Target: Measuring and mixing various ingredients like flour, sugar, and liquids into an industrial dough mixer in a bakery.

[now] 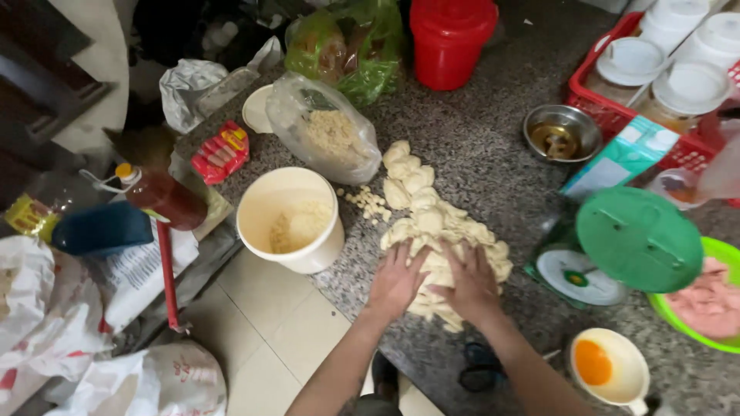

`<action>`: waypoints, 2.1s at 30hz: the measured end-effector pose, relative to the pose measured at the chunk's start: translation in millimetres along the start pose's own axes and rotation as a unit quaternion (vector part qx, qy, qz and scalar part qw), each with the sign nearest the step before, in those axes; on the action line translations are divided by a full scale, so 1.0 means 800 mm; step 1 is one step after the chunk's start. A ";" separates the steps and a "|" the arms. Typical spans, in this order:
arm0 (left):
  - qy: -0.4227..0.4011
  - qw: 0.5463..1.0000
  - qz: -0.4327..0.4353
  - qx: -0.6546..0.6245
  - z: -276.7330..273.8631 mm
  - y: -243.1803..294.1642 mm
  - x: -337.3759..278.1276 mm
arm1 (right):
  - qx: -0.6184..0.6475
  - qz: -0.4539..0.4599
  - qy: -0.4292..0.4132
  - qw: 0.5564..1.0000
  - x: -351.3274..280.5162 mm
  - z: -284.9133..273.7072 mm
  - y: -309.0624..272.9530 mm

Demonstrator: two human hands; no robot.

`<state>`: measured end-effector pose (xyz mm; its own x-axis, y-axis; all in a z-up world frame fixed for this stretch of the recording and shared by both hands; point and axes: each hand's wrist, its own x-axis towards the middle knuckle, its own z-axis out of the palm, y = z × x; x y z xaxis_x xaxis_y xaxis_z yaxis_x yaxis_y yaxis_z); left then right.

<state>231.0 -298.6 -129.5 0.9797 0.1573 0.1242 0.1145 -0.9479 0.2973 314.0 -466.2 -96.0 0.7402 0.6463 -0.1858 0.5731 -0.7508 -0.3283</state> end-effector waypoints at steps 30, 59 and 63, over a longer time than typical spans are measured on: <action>0.229 0.936 -0.262 -0.058 0.068 -0.165 0.131 | 0.434 0.181 0.007 0.883 0.044 -0.011 0.016; 0.144 0.980 -0.075 -0.113 0.045 -0.151 0.122 | 0.418 0.114 0.022 0.901 0.073 0.013 0.054; 0.180 0.979 -0.047 -0.081 0.066 -0.156 0.121 | 0.389 0.138 0.010 0.911 0.080 0.029 0.064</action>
<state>320.0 -180.1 -204.7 0.8413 0.3572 0.4056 0.1459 -0.8727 0.4659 382.5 -460.5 -146.5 0.8295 0.4385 -0.3458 -0.0522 -0.5556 -0.8298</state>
